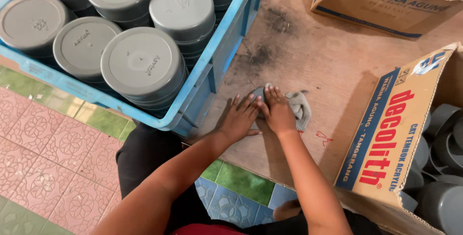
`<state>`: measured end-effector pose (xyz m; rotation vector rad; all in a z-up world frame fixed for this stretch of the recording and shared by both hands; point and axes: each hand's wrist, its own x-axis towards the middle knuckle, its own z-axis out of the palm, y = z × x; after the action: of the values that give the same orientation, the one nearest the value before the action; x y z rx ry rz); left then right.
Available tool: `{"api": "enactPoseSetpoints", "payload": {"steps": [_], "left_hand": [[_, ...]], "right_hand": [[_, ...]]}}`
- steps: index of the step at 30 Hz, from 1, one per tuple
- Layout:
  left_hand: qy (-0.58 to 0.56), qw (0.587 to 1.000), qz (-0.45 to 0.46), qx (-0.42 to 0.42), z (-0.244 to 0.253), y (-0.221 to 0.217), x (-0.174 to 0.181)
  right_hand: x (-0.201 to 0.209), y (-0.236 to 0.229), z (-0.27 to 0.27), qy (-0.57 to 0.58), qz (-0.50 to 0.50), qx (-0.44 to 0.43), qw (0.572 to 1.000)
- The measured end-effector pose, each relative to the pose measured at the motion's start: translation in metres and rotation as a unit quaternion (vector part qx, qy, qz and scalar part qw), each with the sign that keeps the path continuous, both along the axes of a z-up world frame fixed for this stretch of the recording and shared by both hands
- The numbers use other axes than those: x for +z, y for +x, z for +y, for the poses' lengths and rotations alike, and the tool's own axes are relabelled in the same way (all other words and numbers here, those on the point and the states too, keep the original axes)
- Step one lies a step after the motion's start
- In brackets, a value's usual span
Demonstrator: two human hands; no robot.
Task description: The person wipes the exterior of small grey plastic containers with a cloth, then places them into a blue crate. The person repeats this process for several containers, moving them from a cardboard box to the crate.
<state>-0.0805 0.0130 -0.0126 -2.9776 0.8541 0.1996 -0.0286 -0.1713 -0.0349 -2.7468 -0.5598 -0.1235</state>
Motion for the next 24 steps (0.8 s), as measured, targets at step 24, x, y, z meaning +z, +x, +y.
{"api": "enactPoseSetpoints", "payload": {"steps": [24], "left_hand": [[-0.092,0.994,0.021,0.048,-0.017,0.051,-0.034]], "right_hand": [[0.019,-0.052,-0.005,0.101,0.074,-0.004,0.992]]}}
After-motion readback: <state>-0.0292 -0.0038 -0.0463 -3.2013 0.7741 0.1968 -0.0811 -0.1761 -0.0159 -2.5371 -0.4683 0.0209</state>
